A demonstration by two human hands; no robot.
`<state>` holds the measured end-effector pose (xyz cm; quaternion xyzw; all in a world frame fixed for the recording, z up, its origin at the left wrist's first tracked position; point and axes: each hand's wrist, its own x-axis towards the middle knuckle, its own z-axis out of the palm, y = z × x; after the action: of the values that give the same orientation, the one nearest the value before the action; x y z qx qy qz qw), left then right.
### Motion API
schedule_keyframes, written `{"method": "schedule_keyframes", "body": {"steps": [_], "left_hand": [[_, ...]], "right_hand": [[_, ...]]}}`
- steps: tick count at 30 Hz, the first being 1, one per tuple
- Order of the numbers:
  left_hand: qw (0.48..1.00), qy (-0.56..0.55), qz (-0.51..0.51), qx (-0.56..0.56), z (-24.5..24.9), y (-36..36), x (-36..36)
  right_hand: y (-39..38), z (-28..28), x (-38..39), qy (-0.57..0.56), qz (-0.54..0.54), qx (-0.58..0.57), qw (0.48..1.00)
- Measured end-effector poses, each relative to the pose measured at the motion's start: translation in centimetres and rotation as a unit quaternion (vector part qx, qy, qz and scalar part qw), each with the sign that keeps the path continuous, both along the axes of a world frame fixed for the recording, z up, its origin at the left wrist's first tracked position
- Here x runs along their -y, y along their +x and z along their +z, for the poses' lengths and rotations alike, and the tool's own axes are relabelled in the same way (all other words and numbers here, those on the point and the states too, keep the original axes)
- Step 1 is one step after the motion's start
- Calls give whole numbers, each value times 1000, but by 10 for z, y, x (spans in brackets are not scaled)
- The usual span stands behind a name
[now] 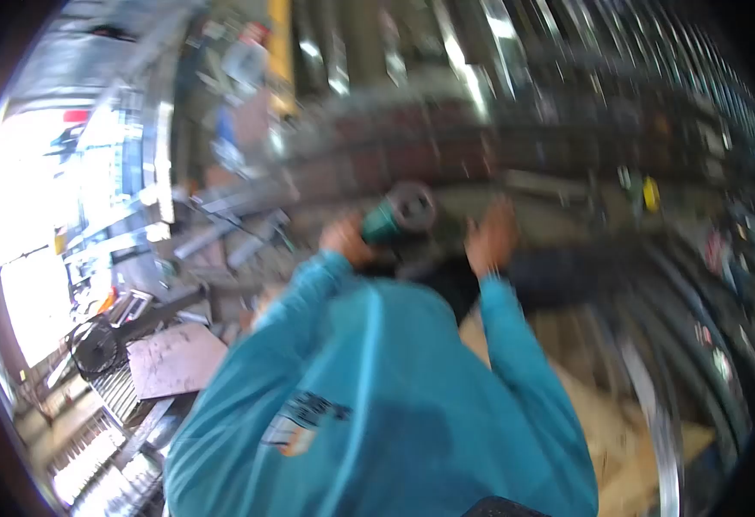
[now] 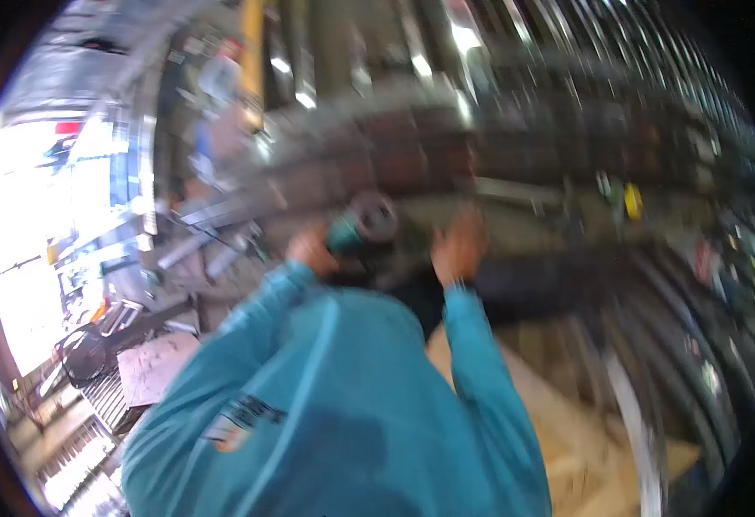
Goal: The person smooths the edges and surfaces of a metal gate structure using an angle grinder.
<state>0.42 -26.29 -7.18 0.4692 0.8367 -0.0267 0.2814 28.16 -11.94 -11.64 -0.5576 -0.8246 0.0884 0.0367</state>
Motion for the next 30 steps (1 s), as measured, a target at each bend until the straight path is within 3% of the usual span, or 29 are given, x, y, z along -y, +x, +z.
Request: {"method": "schedule_keyframes", "body": {"steps": [1, 2, 5, 10, 17, 21, 25, 26, 27, 28, 30], "left_hand": [[996, -89, 15, 24, 19, 0, -12], [999, -40, 8, 13, -2, 1, 1], [997, 64, -11, 43, -2, 4, 9], [996, 47, -7, 70, -1, 1, 5], [997, 38, -10, 70, 0, 0, 6], [998, 30, -18, 60, -8, -3, 4], [999, 27, -15, 38, -11, -3, 3], [998, -45, -6, 34, -23, -6, 1], [998, -47, -20, 24, -26, -7, 3], [998, -60, 3, 27, -17, -3, 2], [996, -52, 33, 68, 11, 2, -8]], "right_hand": [[2, -10, 6, -21, 11, 23, 999], [5, -5, 18, -63, -3, 40, 997], [12, -9, 32, -47, 26, 13, 998], [4, -12, -9, -40, -36, 36, 998], [15, 3, 32, -87, -20, 59, 994], [2, -4, -10, -50, -44, 63, 996], [11, -26, 6, -57, -22, 37, 997], [10, -27, 8, -56, -28, 14, 998], [14, -33, 12, -60, -37, -2, 998], [22, -52, 15, -16, -21, -2, 1000], [25, -22, 12, 34, 6, -16, 999]]}}
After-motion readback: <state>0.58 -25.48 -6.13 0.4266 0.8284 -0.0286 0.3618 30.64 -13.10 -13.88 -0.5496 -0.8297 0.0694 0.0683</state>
